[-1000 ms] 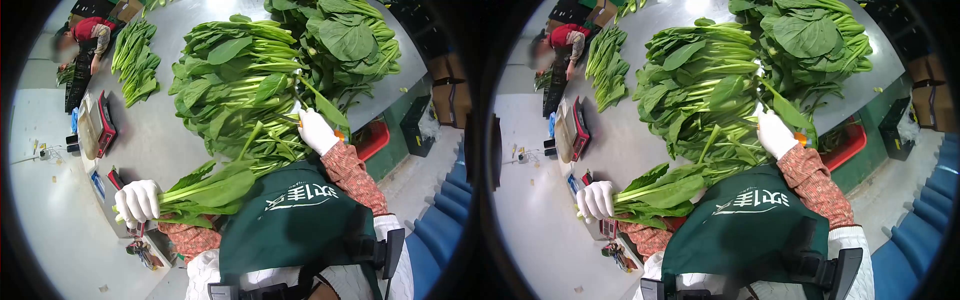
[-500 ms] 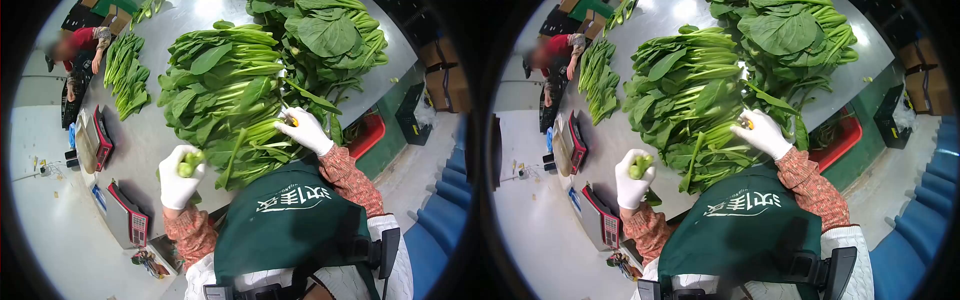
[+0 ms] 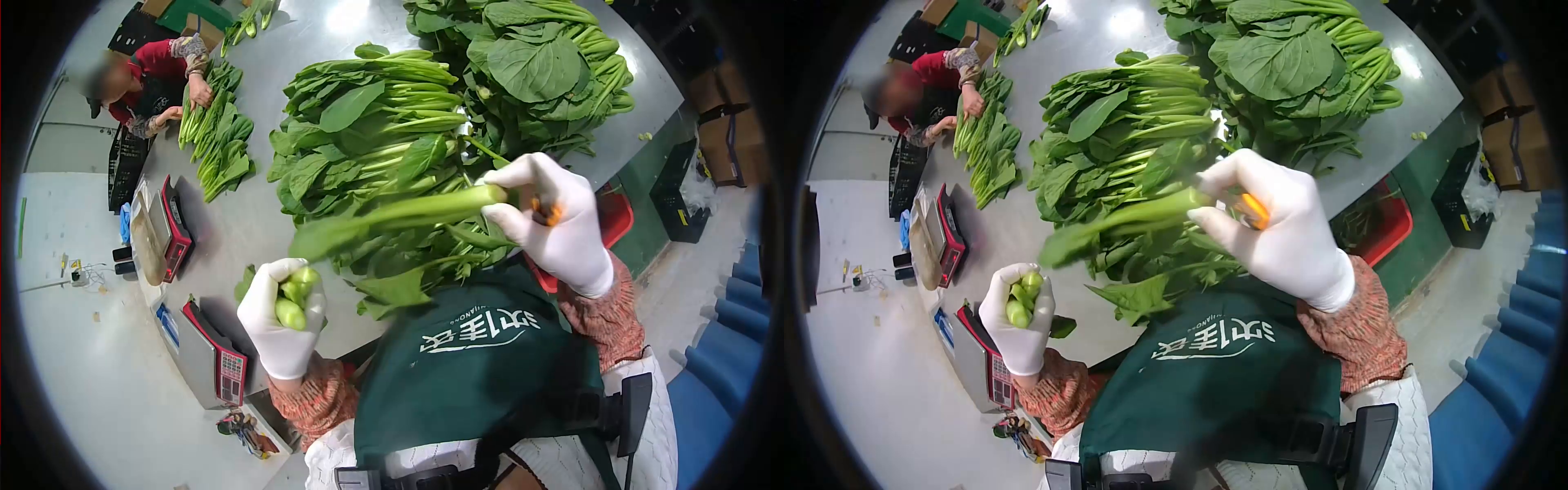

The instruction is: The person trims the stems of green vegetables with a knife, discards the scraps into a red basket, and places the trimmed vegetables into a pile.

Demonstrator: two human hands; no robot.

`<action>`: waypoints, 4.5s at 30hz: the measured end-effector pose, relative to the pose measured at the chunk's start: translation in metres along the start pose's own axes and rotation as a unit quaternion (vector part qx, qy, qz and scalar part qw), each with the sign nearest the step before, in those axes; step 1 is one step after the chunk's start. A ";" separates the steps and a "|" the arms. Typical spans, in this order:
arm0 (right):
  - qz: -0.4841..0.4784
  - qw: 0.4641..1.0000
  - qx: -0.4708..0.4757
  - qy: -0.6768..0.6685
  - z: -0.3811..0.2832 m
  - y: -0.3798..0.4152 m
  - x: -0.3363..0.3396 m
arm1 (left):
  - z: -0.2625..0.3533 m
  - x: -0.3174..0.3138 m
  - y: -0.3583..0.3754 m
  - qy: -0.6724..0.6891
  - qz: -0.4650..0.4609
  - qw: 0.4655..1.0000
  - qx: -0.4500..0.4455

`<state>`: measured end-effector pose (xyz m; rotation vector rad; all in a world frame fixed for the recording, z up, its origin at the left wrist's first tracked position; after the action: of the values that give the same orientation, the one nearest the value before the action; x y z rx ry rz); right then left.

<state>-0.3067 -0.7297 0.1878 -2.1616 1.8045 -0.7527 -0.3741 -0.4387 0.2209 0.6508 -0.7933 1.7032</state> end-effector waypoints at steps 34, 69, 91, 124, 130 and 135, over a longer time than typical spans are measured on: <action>-0.236 0.912 -0.065 -0.328 0.018 0.015 -0.055 | 0.022 -0.079 -0.013 0.325 -0.386 0.855 0.122; -0.080 0.967 -0.234 -0.064 0.103 0.035 -0.030 | -0.053 0.005 0.008 0.091 0.065 0.986 0.120; -0.113 0.978 0.036 0.174 0.034 0.043 -0.042 | 0.036 -0.083 0.001 0.142 -0.288 0.943 -0.089; -0.106 0.970 -0.219 -0.022 0.105 0.057 -0.054 | -0.275 0.092 0.015 0.768 0.278 0.525 0.240; -0.079 0.957 -0.276 -0.041 0.122 0.069 -0.058 | -0.340 0.077 -0.017 0.693 0.320 0.510 0.397; -0.063 0.947 -0.314 -0.039 0.127 0.065 -0.065 | -0.406 0.063 -0.078 0.689 0.313 0.477 0.447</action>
<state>-0.3030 -0.7001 0.0337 -2.6557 2.0802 -0.0965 -0.3268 -0.0708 0.0289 -0.6464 1.3012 2.4566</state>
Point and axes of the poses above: each hand's wrist, its own y-axis away from the middle knuckle, its own x-axis out of the back of the hand, z = x × y, the point moved 4 cm from there along -y, towards the middle knuckle, and after that the axes turned 12 degrees about x, right-handed, at the moved point
